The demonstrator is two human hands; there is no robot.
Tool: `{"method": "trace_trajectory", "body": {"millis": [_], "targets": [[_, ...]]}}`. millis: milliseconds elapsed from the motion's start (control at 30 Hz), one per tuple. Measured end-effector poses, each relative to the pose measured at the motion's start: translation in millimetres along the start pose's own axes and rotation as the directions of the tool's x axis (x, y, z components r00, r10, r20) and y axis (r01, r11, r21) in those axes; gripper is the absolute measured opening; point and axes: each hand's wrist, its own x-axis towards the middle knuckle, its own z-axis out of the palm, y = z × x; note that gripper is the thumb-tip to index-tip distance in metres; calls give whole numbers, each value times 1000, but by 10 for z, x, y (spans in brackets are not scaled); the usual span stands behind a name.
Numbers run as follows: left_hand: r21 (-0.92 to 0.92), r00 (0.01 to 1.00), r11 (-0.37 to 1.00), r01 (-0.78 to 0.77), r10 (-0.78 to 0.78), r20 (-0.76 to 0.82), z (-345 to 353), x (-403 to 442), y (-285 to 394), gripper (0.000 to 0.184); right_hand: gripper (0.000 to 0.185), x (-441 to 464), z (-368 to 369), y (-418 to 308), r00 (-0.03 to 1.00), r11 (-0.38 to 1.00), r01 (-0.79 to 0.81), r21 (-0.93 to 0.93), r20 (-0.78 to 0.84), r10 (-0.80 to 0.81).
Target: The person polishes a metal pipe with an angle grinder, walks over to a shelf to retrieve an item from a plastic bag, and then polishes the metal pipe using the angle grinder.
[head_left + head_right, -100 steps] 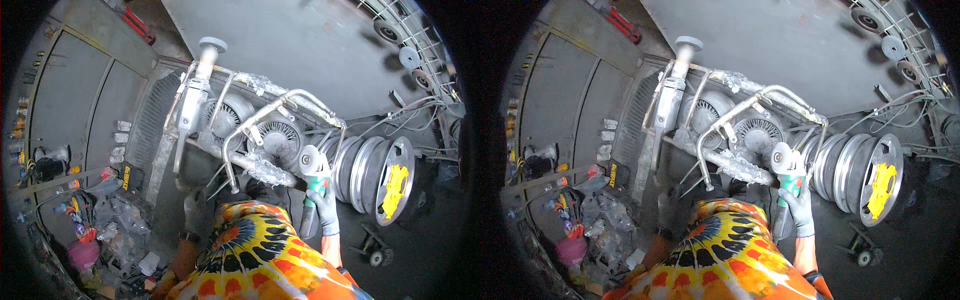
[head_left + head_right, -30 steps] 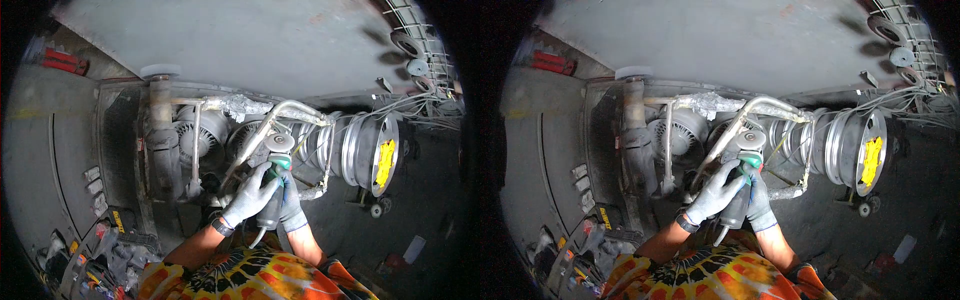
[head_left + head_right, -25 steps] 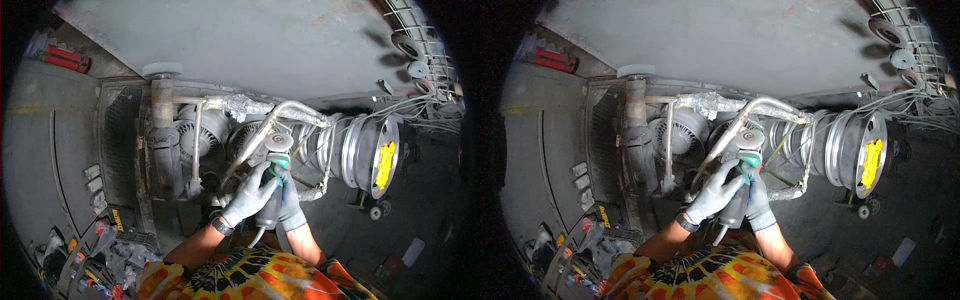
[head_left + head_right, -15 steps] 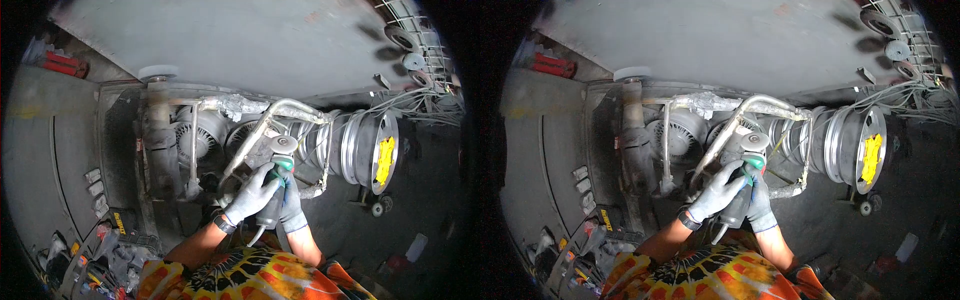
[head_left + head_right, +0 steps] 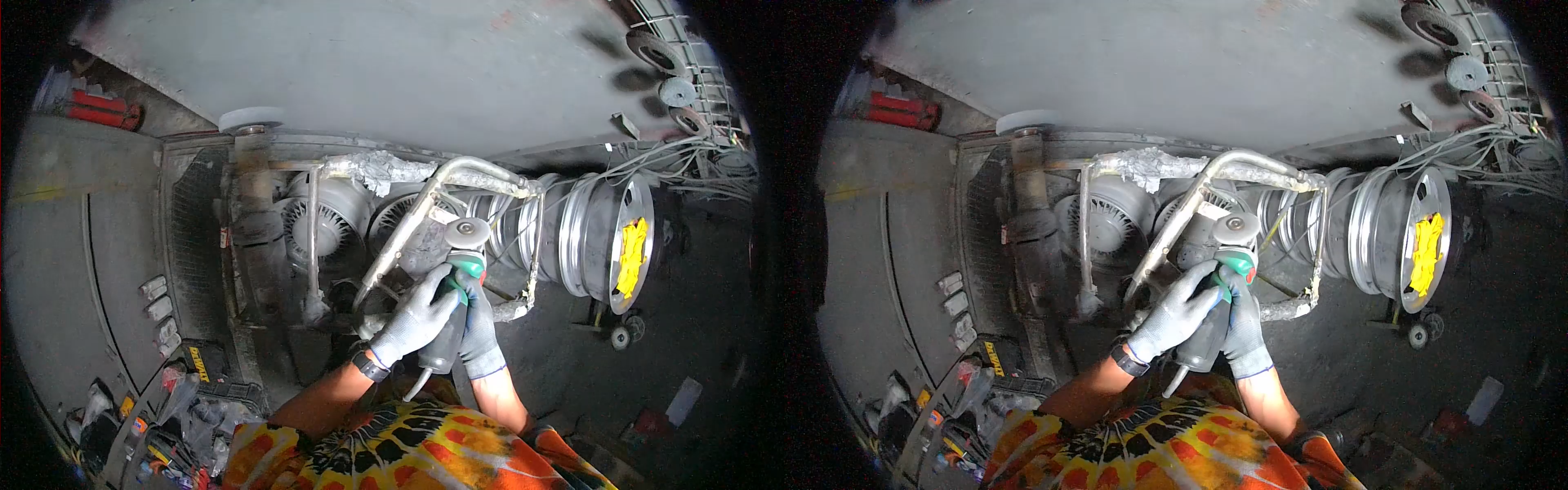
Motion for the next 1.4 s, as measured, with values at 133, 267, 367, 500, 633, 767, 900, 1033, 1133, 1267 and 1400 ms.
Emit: {"method": "trace_trajectory", "body": {"millis": [133,267,367,500,633,767,900,1033,1133,1267,1400], "targets": [[-17,997,1000,24,-22,76,91,48,85,46,38,-6,-122,-67,1000,997,-31,77,3,31],[-12,999,999,-44,44,20,130,45,36,52,38,33,-181,-79,1000,1000,-19,20,-20,19],[30,997,997,-66,67,-45,145,47,-22,51,40,-4,-23,-132,1000,1000,12,-29,-5,-12],[43,1000,999,-14,14,-18,136,57,3,50,40,0,-25,-177,1000,996,12,-89,-17,-14],[37,999,999,-33,34,-26,205,-27,-41,51,40,-110,-6,-178,997,989,56,-140,-41,-62],[36,994,998,-42,45,-95,282,-143,-47,52,40,-74,-120,-150,997,984,19,-177,-64,-31],[18,998,999,50,-50,-34,288,-108,28,48,39,-83,-142,-184,995,975,46,-218,-75,-64],[-30,999,999,37,-36,20,336,-77,-18,47,37,-139,-170,-219,990,977,96,-190,-85,-114],[7,999,999,44,-44,7,300,-139,-3,48,36,-124,-172,-174,990,969,86,-231,-86,-108],[48,997,999,1,2,-73,270,-180,-37,49,36,-134,-44,-146,995,966,80,-246,-37,-92],[58,999,998,7,-5,-36,282,-141,-62,49,35,-115,-73,-162,992,960,65,-272,-85,-92]]}}
